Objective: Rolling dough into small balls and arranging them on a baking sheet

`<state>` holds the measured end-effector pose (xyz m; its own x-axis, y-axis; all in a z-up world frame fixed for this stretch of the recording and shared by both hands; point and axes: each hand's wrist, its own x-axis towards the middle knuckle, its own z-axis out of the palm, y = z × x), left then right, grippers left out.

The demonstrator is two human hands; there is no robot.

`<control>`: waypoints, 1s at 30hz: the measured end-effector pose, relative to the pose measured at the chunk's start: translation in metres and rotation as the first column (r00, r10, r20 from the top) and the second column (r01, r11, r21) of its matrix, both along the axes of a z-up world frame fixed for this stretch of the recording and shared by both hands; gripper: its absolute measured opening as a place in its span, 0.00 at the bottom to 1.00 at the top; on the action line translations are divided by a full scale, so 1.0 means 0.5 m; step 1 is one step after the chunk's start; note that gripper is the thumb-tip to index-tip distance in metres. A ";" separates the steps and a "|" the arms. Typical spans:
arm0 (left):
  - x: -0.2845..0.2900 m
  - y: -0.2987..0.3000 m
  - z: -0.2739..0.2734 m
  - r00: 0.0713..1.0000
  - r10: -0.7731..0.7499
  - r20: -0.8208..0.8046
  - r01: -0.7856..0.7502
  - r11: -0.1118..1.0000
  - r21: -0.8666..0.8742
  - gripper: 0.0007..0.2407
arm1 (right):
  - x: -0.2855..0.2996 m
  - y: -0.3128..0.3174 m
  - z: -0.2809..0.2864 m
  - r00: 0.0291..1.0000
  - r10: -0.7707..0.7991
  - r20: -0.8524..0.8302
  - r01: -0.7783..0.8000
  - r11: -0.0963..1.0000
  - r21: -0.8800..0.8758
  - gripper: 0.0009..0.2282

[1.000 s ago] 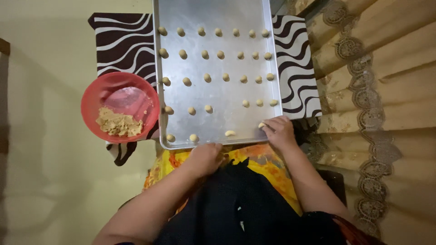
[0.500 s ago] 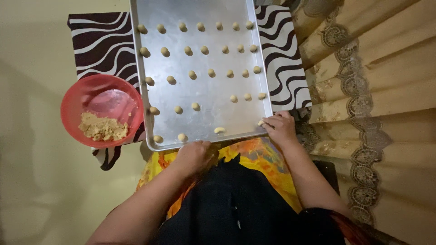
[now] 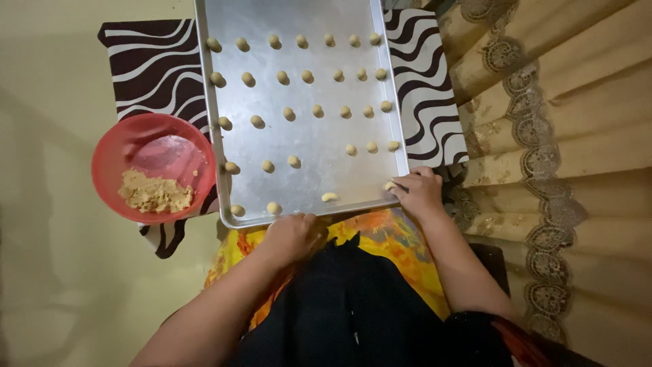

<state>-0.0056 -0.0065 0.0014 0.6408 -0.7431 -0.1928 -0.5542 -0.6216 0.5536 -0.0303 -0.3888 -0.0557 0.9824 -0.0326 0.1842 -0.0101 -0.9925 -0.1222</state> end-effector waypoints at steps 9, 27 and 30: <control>-0.002 0.000 -0.019 1.000 0.006 -0.013 -0.006 1.000 0.002 0.13 | 0.015 0.025 -0.008 0.987 0.120 0.108 -0.143 0.960 0.243 0.11; 0.050 0.020 0.008 -0.137 -0.423 -0.896 -0.989 0.103 0.102 0.31 | 0.057 0.493 0.183 0.803 0.499 0.326 -0.581 0.535 0.613 0.04; 0.059 0.039 -0.030 -0.147 -0.532 -0.834 -0.988 0.122 0.096 0.39 | 0.061 0.517 0.167 0.794 0.508 0.333 -0.594 0.535 0.600 0.04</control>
